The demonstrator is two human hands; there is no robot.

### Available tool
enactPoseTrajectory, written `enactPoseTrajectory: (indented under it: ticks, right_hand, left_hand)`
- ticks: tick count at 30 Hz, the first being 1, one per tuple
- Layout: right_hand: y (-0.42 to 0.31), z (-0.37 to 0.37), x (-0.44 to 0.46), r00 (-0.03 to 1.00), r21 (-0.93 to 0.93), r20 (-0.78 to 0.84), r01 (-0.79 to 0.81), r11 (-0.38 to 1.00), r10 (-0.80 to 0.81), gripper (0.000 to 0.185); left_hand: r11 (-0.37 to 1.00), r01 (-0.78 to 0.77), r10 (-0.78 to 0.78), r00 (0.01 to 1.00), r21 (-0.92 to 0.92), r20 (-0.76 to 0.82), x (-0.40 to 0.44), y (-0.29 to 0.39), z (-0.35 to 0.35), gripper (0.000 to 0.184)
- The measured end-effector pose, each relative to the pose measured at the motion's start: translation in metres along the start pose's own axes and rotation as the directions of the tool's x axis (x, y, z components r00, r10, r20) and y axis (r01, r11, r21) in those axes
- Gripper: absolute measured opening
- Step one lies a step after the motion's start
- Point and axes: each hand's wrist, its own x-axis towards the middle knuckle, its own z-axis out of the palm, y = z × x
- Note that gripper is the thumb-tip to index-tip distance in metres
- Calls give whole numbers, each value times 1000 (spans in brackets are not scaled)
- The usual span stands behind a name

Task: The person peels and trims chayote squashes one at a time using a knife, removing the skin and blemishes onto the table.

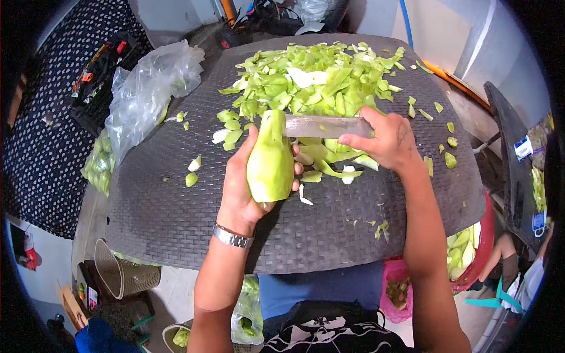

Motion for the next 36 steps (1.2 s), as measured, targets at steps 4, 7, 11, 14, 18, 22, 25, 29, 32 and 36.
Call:
enactPoseTrajectory:
  ticks: [4, 7, 11, 14, 18, 22, 25, 29, 32, 36]
  right_hand:
    - [-4, 4, -3, 999, 50, 38, 1, 999, -3, 61]
    - [-17, 7, -1, 995, 97, 96, -1, 995, -9, 65]
    - [-2, -2, 2, 962, 208, 187, -237, 949, 199, 71]
    - [24, -5, 3, 919, 224, 245, -362, 905, 308, 74]
    - [16, 6, -3, 815, 388, 488, -524, 758, 313, 82]
    - [-26, -2, -1, 619, 630, 774, -774, 66, -135, 82]
    - [-35, 22, -4, 627, 418, 525, -779, -468, -576, 87]
    - [-45, 40, -11, 565, 349, 601, -822, -451, -565, 85]
    - [-44, 39, -10, 570, 351, 588, -819, -454, -574, 85]
    - [-45, 33, -10, 657, 289, 679, -649, -704, -328, 82]
  left_hand:
    - [999, 28, -26, 999, 45, -47, 1, -5, -6, 53]
    - [990, 106, -99, 992, 92, -79, 5, -23, -1, 54]
    - [981, 189, -186, 979, -37, 90, 4, -21, -5, 63]
    - [994, 105, -104, 994, -21, 31, 3, -20, 9, 65]
    - [997, -51, 58, 987, 53, -153, 5, -16, 2, 50]
    - [991, -132, 135, 975, 28, -178, 6, -9, -2, 51]
    - [990, -140, 141, 973, 20, -185, 6, -7, -10, 49]
    - [986, -168, 168, 967, 15, -190, 7, -6, -15, 47]
    - [979, -196, 204, 929, 57, -309, 7, -7, -6, 46]
    - [982, -186, 181, 943, 7, -279, 7, -5, -7, 47]
